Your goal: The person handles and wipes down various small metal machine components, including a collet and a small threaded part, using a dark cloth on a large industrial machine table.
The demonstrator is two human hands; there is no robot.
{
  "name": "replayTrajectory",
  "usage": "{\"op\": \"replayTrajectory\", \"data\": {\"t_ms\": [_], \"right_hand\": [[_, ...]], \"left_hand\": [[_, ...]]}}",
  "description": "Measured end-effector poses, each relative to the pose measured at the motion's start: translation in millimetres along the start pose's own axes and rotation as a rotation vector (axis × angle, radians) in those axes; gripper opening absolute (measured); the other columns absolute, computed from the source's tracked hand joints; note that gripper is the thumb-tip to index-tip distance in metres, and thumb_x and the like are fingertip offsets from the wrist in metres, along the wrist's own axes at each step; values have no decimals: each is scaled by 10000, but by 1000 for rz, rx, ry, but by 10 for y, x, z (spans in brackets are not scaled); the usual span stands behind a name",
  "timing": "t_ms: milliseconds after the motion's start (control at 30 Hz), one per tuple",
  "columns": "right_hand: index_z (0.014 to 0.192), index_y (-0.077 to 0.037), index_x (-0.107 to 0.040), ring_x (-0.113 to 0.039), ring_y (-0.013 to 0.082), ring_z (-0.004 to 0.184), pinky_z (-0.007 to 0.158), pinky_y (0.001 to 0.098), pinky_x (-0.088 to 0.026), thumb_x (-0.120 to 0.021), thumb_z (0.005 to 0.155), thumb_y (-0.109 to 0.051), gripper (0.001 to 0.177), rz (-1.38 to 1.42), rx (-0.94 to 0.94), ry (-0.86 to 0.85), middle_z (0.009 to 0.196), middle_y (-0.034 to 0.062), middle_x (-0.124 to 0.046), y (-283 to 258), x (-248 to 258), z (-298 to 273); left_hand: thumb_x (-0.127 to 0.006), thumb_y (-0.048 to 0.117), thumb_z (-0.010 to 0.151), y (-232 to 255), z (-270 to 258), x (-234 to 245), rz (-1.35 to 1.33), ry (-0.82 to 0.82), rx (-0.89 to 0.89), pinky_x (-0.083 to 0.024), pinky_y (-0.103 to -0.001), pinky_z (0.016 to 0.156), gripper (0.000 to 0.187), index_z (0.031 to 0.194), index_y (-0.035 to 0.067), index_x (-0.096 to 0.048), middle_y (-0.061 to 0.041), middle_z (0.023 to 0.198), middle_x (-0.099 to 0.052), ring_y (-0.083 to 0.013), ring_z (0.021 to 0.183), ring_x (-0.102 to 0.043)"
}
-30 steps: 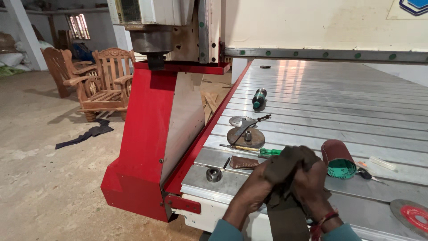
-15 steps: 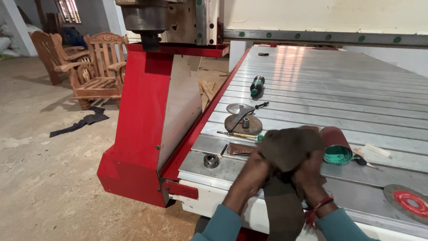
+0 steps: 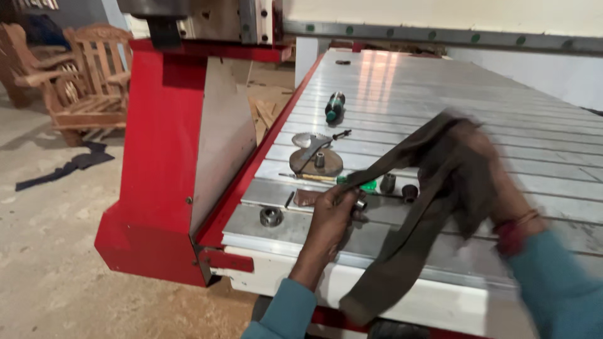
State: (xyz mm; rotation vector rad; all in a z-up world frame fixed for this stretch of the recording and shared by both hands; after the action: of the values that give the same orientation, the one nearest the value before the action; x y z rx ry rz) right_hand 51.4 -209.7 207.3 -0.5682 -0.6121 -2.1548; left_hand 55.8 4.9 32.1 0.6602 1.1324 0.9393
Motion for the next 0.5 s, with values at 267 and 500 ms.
{"op": "replayTrajectory", "data": {"t_ms": [267,500], "right_hand": [[1182,-106,-677,-674,365,1095,926,424,-536,-701,838,-252,374,-243,-592,-456,1159,175,-694,591,207,-592],[1323,-156,-707,-705,333,1136,985,432,-549,-680,864,-329,491,-355,-933,-717,1245,163,-741,1226,705,-1741]], "left_hand": [[-666,247,1006,27,-53,-52,-42,-5,39,-471,-213,536,212,1013,35,-674,-16,787,-666,-68,625,-630],[-643,250,986,88,-109,-103,131,-5,42,-465,-215,543,218,999,43,-711,-2,777,-689,-56,639,-631]]}}
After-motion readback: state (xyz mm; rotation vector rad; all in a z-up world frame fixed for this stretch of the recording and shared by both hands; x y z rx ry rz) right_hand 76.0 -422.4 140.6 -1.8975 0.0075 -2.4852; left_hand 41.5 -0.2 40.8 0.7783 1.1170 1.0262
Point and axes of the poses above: each hand's wrist, its own z-axis towards the middle knuckle, its own x-axis out of the back of the hand, y = z × x, the point moved 7 cm from there along z, towards the middle knuckle
